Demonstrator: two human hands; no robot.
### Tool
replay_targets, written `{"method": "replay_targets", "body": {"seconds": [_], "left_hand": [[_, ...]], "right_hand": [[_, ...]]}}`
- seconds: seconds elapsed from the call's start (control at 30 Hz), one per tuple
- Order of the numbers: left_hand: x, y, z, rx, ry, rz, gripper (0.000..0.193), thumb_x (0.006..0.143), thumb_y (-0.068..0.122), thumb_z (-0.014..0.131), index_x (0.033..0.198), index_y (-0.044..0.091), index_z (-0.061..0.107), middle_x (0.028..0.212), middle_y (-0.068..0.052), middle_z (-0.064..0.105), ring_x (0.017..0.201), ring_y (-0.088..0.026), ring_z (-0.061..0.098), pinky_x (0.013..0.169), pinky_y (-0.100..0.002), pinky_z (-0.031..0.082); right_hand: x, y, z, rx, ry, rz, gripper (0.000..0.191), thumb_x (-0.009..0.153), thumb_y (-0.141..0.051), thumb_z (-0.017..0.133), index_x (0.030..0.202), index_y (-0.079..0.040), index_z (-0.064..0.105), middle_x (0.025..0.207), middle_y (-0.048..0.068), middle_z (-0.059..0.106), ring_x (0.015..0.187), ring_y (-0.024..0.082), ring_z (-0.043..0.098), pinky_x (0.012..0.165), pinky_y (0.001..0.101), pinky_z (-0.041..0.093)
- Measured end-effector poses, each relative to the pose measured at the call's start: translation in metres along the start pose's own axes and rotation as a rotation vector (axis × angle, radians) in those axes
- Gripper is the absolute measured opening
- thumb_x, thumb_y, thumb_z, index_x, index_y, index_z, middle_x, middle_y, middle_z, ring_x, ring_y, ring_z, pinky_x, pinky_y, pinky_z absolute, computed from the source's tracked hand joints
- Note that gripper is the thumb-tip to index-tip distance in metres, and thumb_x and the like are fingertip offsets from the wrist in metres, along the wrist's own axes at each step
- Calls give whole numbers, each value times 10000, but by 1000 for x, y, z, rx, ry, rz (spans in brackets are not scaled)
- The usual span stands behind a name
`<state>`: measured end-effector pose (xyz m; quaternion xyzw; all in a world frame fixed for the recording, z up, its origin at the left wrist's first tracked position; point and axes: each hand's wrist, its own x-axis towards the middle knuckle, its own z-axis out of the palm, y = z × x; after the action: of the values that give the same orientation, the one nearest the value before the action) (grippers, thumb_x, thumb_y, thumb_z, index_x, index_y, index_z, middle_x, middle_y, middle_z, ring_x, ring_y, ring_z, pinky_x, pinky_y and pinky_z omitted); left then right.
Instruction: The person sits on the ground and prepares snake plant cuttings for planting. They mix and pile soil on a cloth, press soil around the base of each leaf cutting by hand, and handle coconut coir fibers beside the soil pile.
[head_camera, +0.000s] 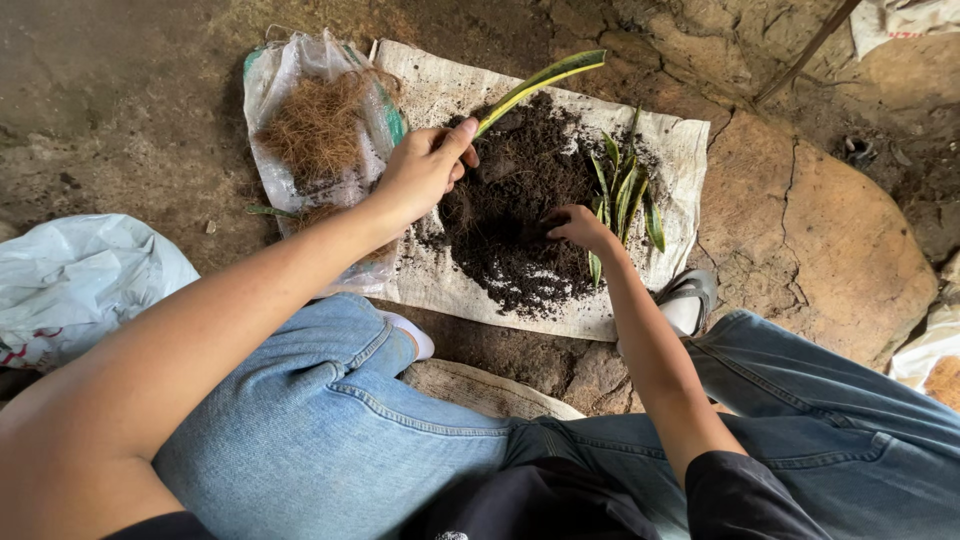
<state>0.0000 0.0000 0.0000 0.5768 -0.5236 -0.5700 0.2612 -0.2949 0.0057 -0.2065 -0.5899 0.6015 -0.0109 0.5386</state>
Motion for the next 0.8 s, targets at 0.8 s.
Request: {"method": "replay_targets", "body": {"seconds": [0.8], "left_hand": [[-6, 9, 3, -38, -7, 8, 525, 1034, 568, 463, 797, 131, 630, 604, 70, 501, 527, -52, 458, 475, -212, 399]], "right_hand": [[-19, -33, -4, 1010, -254, -139, 570, 969, -11, 585, 1498, 125, 422, 1286, 263, 559, 1090, 259, 626, 960, 388, 576]]}}
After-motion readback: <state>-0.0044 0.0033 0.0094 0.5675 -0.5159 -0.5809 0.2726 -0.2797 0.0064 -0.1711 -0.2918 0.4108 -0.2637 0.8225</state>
